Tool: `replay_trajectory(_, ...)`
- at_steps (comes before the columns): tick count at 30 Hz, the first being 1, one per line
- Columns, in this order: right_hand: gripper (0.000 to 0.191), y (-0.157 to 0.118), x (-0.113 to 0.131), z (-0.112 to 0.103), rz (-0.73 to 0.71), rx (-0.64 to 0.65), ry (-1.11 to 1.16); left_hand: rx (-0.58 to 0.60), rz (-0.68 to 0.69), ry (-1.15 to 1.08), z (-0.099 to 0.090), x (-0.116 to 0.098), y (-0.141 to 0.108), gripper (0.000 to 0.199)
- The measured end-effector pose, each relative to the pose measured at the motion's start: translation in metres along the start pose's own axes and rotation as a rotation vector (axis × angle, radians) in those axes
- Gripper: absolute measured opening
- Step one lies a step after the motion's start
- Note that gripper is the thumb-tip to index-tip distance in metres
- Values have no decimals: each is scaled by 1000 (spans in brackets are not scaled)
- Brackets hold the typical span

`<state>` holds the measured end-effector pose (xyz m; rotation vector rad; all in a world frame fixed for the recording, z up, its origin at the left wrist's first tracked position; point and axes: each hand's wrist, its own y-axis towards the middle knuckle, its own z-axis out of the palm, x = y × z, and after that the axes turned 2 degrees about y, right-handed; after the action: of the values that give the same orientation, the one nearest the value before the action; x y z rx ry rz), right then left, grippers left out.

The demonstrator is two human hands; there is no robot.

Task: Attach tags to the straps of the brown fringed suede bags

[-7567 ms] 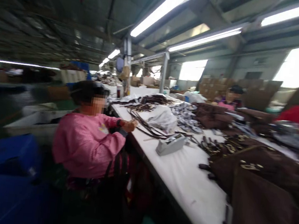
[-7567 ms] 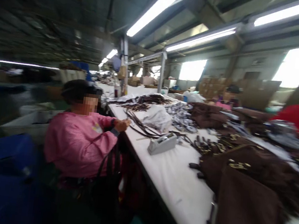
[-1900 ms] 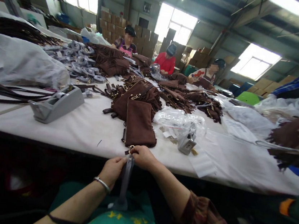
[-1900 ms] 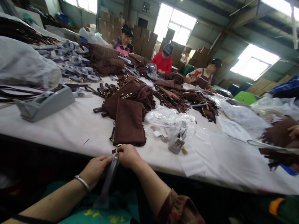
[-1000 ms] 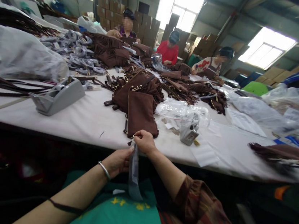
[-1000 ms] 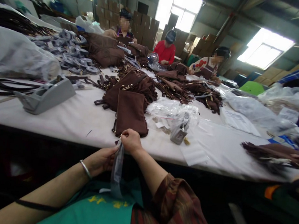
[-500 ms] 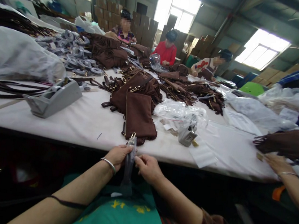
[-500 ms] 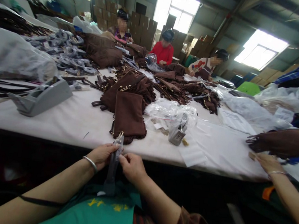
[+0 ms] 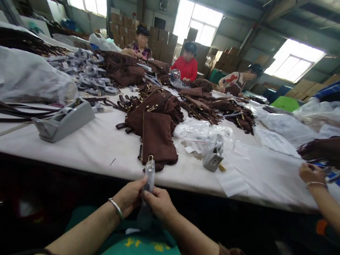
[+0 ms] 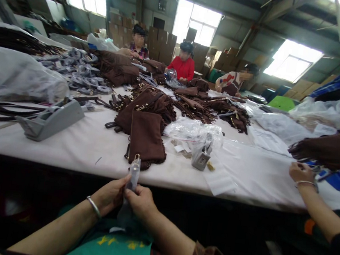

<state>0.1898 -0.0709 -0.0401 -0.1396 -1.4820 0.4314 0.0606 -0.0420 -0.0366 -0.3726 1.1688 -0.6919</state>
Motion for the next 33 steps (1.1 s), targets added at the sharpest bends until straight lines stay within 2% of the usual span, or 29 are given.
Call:
replay_trajectory(5,32,14,1,0,-96,-75,-94,36,52,-98,0,4,7,28)
replay_trajectory(9,27,17,4,-2,-223,-42,-215,50,83,-129,2,-1,7,18)
replay_trajectory(13,27,12,14,-11,-281,35,-412,-2,100,-112,0,-13,-4,13)
replay_trajectory(15,23,8,22,-19,-377,-39,-565,-31,74,-54,-3,-19,-14,16)
replay_trajectory(18,20,6,31,-30,-611,-132,-780,-53,-20,65,-11,-22,-31,25)
replay_trajectory(21,34,10,37,-31,-851,10,-970,-73,-11,182,-17,-15,-45,29)
replay_trajectory(23,39,14,40,-25,-954,128,-1103,-101,17,237,-21,-8,-51,31)
replay_trajectory(28,50,28,53,-3,-1017,303,-1356,-215,80,386,-28,4,-59,24)
replay_trajectory(30,44,35,59,3,-1033,357,-1412,-259,114,442,-32,6,-60,22)
replay_trajectory(33,24,46,62,7,-1056,390,-1472,-287,150,480,-37,7,-62,22)
